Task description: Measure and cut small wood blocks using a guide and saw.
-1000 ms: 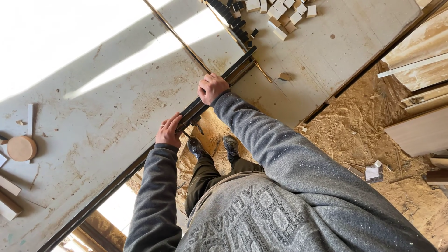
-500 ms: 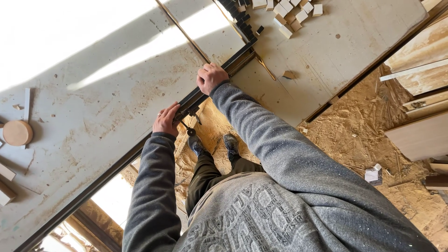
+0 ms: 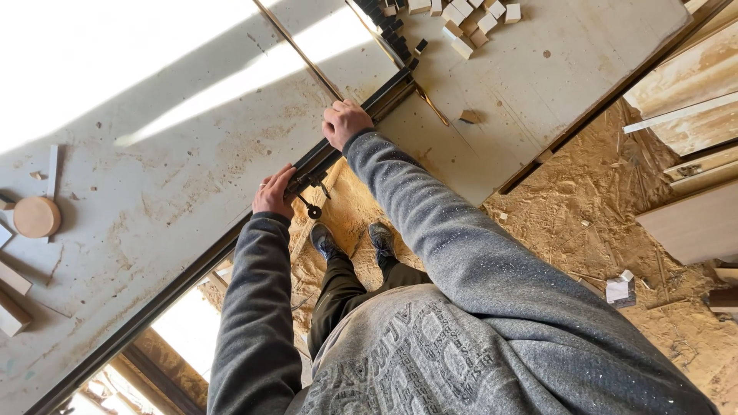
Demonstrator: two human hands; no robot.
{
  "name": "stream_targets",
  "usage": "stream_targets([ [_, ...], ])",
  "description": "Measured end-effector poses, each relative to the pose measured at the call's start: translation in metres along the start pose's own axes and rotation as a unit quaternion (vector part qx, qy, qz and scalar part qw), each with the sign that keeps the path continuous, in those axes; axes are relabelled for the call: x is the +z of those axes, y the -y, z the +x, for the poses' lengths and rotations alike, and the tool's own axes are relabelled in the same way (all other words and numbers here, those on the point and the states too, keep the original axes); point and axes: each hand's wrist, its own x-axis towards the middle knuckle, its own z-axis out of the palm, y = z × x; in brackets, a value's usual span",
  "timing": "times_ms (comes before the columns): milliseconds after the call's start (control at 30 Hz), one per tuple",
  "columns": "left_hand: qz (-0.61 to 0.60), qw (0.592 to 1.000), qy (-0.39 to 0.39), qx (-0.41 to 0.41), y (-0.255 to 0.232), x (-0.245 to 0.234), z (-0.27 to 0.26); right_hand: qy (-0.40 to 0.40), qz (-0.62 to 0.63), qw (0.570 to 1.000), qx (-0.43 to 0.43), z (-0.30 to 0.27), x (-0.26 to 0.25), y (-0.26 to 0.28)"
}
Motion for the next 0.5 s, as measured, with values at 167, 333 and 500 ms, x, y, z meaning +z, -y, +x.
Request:
stream_targets([
  [167, 0.015, 1.000, -0.014, 0.022, -0.015, 0.007, -0.025, 0.013, -0.002, 1.000, 0.010, -0.028, -0.005, -0.002],
  [333, 0.004, 0.999, -0.038, 0.033, -0.046, 0.007, -0.055, -0.039, 0.003, 0.999, -0.006, -0.057, -0.036, 0.014],
  [500, 0.036, 0.994, -0.094, 0.037, -0.068, 0.019, -0.080, -0.072, -0.004, 0.997, -0.022, -0.087, -0.040, 0.011],
])
